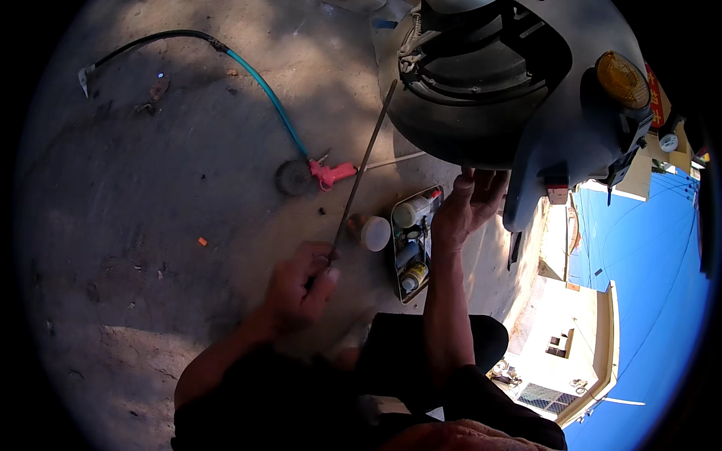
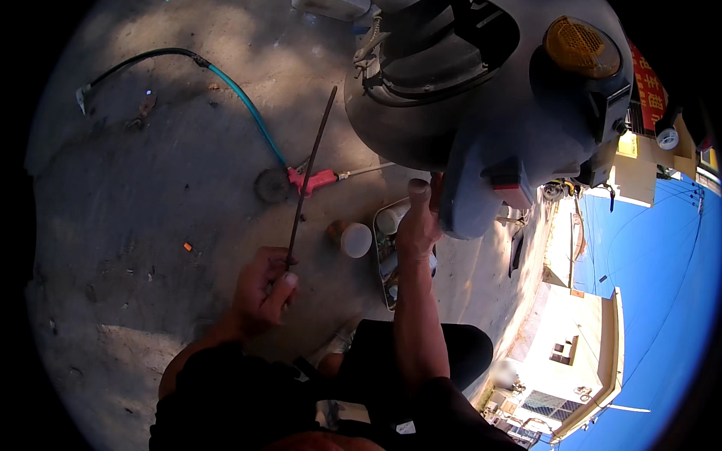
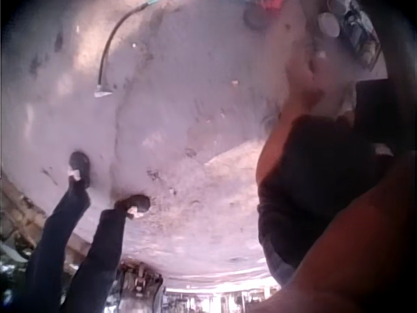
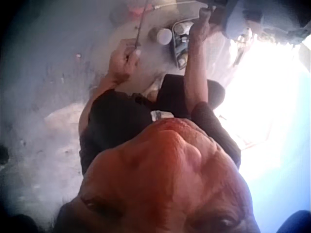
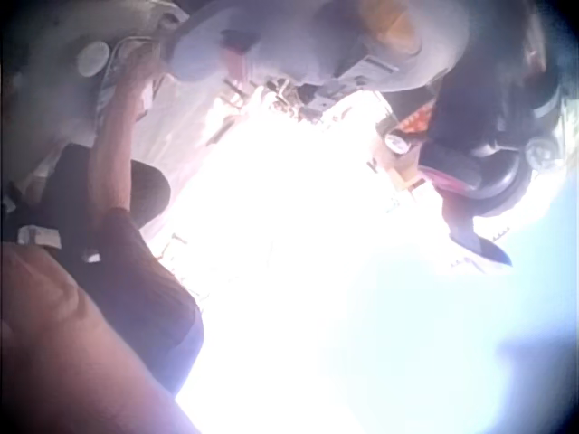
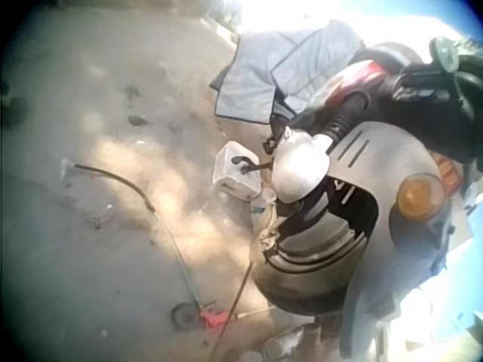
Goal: The person works on a scooter tire, using a screwdriver to remove the valve cap and a brush to clean the tire surface. They then use a screwdriver to probe the tire tread and a metal rod to adjust internal components.
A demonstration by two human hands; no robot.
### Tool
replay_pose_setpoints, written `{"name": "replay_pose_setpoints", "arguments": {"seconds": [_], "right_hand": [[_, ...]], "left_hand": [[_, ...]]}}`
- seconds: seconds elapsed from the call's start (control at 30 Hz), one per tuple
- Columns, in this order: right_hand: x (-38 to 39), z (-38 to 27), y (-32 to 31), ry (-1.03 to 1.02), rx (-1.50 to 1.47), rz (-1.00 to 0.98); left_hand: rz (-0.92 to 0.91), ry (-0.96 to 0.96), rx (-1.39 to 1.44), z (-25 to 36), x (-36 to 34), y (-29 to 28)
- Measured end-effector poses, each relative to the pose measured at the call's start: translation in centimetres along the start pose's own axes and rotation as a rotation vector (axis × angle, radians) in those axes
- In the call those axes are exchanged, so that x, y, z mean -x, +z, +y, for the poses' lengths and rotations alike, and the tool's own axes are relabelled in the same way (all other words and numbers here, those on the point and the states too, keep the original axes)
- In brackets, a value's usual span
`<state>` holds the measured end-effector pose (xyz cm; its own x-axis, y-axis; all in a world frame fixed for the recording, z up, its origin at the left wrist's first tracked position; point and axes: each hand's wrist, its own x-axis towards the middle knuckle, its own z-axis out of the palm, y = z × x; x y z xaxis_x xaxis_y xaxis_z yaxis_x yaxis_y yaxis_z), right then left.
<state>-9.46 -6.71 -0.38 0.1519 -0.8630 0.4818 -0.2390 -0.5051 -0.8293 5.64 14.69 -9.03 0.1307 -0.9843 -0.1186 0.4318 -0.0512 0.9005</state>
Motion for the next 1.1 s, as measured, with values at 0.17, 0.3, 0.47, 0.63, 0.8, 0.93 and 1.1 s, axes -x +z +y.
{"name": "replay_pose_setpoints", "arguments": {"seconds": [0.17, 0.3, 0.47, 0.63, 0.8, 0.93, 1.1], "right_hand": [[-2.6, 4.2, 0.8, 0.14, 0.285, -0.349], [-3.2, 3.1, 1.4, 0.132, 0.146, -0.343], [-2.4, 1.7, -1.6, 0.068, -0.067, -0.202], [-2.6, 3.5, -2.1, 0.033, -0.121, -0.188], [-1.3, 4.3, -2.6, 0.148, 0.035, -0.269], [-1.4, 3.8, -2.2, 0.061, 0.186, -0.228], [-2.6, 3.3, -2.4, -0.261, 0.327, -0.166]], "left_hand": [[0.084, 0.002, 0.088, -0.3, -0.6, -0.1], [0.119, -0.017, 0.08, -0.5, 0.0, -1.0], [0.196, -0.015, 0.096, -0.6, 0.0, -1.6], [0.181, 0.004, 0.096, 0.4, -0.5, -1.8], [0.188, 0.029, 0.058, 0.5, -0.5, -2.1], [0.213, 0.055, 0.048, 0.2, 0.0, -2.3], [0.255, 0.028, -0.055, -0.1, -0.2, -3.2]]}}
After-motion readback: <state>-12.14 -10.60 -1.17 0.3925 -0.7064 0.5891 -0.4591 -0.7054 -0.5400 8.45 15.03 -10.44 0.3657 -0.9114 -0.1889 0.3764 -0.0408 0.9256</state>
